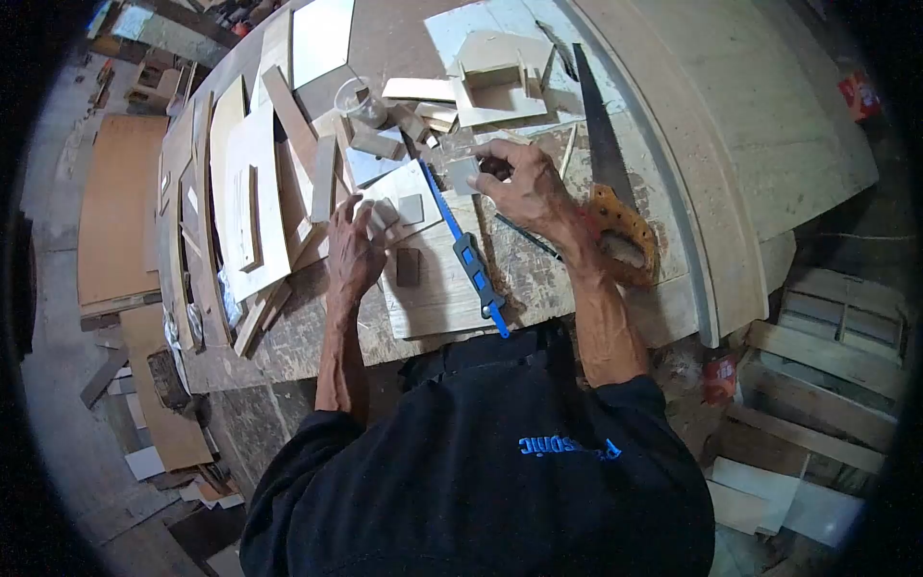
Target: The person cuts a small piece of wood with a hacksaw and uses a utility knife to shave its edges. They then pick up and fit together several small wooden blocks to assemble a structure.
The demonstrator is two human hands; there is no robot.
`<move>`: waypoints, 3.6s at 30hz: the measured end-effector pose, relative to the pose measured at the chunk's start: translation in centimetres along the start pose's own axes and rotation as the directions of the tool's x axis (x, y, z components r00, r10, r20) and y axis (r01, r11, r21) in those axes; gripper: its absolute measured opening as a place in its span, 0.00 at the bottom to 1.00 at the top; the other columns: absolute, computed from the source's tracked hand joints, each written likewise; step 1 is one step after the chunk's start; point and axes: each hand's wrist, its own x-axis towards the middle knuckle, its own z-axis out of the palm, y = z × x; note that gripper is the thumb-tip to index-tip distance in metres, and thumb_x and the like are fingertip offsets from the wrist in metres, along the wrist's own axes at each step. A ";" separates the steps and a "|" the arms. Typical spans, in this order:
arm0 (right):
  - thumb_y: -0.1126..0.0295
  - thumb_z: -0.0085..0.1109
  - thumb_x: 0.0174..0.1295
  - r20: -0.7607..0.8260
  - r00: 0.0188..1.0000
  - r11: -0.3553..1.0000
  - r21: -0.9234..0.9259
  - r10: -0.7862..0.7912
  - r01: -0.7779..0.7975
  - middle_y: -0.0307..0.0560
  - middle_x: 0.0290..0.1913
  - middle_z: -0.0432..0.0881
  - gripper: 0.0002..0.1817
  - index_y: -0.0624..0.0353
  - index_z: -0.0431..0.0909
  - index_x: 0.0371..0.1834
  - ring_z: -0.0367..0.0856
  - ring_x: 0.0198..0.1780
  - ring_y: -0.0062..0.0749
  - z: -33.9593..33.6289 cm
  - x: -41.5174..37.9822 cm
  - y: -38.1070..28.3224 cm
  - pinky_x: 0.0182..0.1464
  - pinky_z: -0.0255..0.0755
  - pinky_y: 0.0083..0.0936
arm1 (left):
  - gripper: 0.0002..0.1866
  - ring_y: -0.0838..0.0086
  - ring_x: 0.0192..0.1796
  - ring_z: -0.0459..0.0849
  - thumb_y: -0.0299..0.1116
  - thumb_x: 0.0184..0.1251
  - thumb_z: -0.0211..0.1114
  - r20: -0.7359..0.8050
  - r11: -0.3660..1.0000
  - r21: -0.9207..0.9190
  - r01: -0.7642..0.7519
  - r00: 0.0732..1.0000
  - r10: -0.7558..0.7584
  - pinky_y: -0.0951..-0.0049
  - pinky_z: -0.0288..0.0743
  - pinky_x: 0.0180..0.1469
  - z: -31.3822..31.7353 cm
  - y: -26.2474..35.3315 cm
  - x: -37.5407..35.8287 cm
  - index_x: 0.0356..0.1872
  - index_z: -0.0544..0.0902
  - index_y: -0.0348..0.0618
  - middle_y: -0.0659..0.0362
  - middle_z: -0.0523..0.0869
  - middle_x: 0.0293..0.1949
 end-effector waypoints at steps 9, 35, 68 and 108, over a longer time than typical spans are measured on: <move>0.63 0.62 0.68 0.089 0.996 0.997 0.077 -0.021 0.014 0.40 0.30 0.83 0.12 0.62 0.86 0.43 0.77 0.35 0.21 3.3 -2.6 -2.1 0.38 0.73 0.25 | 0.11 0.78 0.32 0.83 0.29 0.73 0.64 0.189 0.245 -0.950 0.194 0.981 -0.042 0.75 0.80 0.39 0.4 7.4 -0.7 0.48 0.81 0.31 0.58 0.86 0.31; 0.66 0.52 0.63 -0.091 0.958 0.832 -0.477 0.274 -0.283 0.69 0.36 0.81 0.16 0.65 0.70 0.49 0.81 0.40 0.68 9.1 -10.5 0.5 0.46 0.73 0.56 | 0.07 0.69 0.37 0.85 0.22 0.64 0.68 0.021 0.567 -0.814 0.128 0.981 -0.192 0.71 0.78 0.39 1.3 5.4 -5.5 0.42 0.82 0.35 0.52 0.87 0.37; 0.70 0.59 0.60 -0.273 0.957 0.677 -0.724 -0.102 -0.134 0.59 0.48 0.76 0.08 0.63 0.75 0.38 0.74 0.54 0.56 6.2 -8.5 6.8 0.51 0.71 0.49 | 0.08 0.54 0.39 0.85 0.20 0.60 0.66 -0.076 0.869 -0.472 -0.146 0.989 0.125 0.61 0.78 0.40 4.8 7.0 -6.5 0.40 0.85 0.39 0.51 0.85 0.36; 0.60 0.50 0.72 -0.323 0.943 0.987 -0.109 0.080 -0.121 0.51 0.28 0.79 0.18 0.66 0.79 0.50 0.79 0.31 0.37 2.5 -8.3 4.3 0.37 0.73 0.34 | 0.16 0.58 0.41 0.80 0.22 0.50 0.68 -0.129 0.866 -0.439 -0.240 0.971 0.203 0.60 0.74 0.42 3.9 6.5 -10.4 0.42 0.82 0.45 0.56 0.79 0.36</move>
